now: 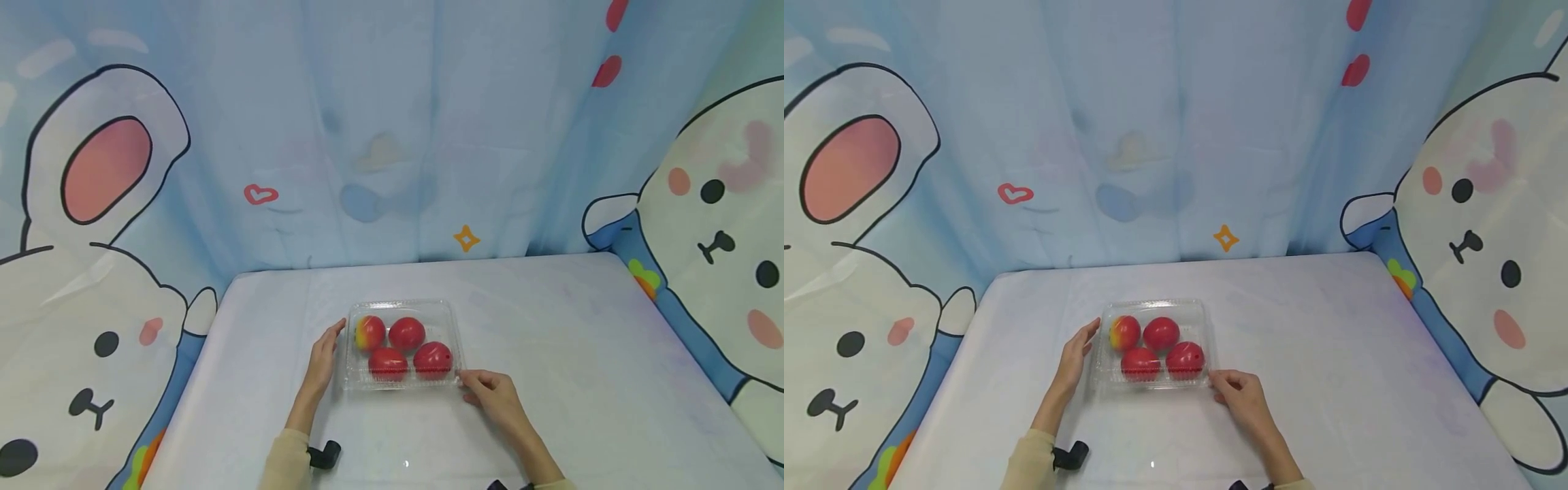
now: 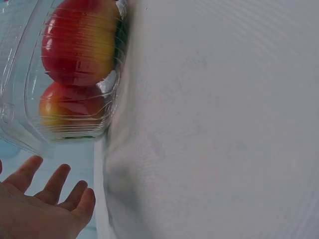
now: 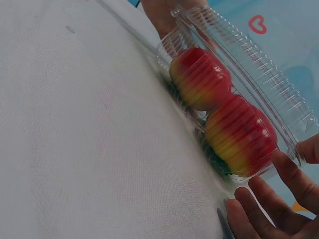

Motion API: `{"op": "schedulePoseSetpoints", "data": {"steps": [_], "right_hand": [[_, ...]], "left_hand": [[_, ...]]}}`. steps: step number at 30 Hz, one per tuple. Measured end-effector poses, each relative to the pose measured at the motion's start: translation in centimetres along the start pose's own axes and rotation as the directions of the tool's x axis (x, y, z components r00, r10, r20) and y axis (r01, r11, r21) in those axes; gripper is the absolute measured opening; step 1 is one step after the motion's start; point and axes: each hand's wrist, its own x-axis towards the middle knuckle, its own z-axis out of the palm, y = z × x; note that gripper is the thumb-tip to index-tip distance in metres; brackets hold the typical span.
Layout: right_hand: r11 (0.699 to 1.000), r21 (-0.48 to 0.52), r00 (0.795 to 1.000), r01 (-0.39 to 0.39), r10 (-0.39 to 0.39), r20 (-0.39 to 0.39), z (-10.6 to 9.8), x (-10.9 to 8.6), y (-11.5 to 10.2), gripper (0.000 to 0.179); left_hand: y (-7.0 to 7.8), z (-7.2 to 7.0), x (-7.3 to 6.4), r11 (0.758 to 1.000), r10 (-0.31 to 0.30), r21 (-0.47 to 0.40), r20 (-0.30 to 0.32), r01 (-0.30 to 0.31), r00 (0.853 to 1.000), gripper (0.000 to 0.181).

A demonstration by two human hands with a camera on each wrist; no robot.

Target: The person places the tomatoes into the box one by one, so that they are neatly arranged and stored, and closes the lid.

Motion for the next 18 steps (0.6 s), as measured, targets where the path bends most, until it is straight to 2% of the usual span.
{"op": "schedulePoseSetpoints", "data": {"steps": [9,12,16,18], "right_hand": [[0.998,-0.041,0.999,0.049,-0.048,0.018,-0.7,0.5,-0.7,0.025],[0.994,-0.071,0.997,0.078,-0.076,0.023,-1.0,0.8,-0.9,0.023],[0.985,-0.116,0.992,0.127,-0.124,0.028,-1.5,1.2,-1.2,0.021],[0.977,-0.151,0.989,0.15,-0.147,0.029,-1.7,1.5,-1.4,0.022]], "left_hand": [[0.6,0.1,0.4,1.0,0.009,0.025,-0.008,-0.008,1.0,0.042],[0.4,0.1,0.8,0.997,0.057,0.053,-0.014,-0.056,0.998,0.041],[-1.2,0.1,2.0,0.989,0.114,0.093,-0.031,-0.111,0.993,0.042],[-1.9,0.0,2.5,0.985,0.125,0.125,-0.037,-0.12,0.991,0.042]]}}
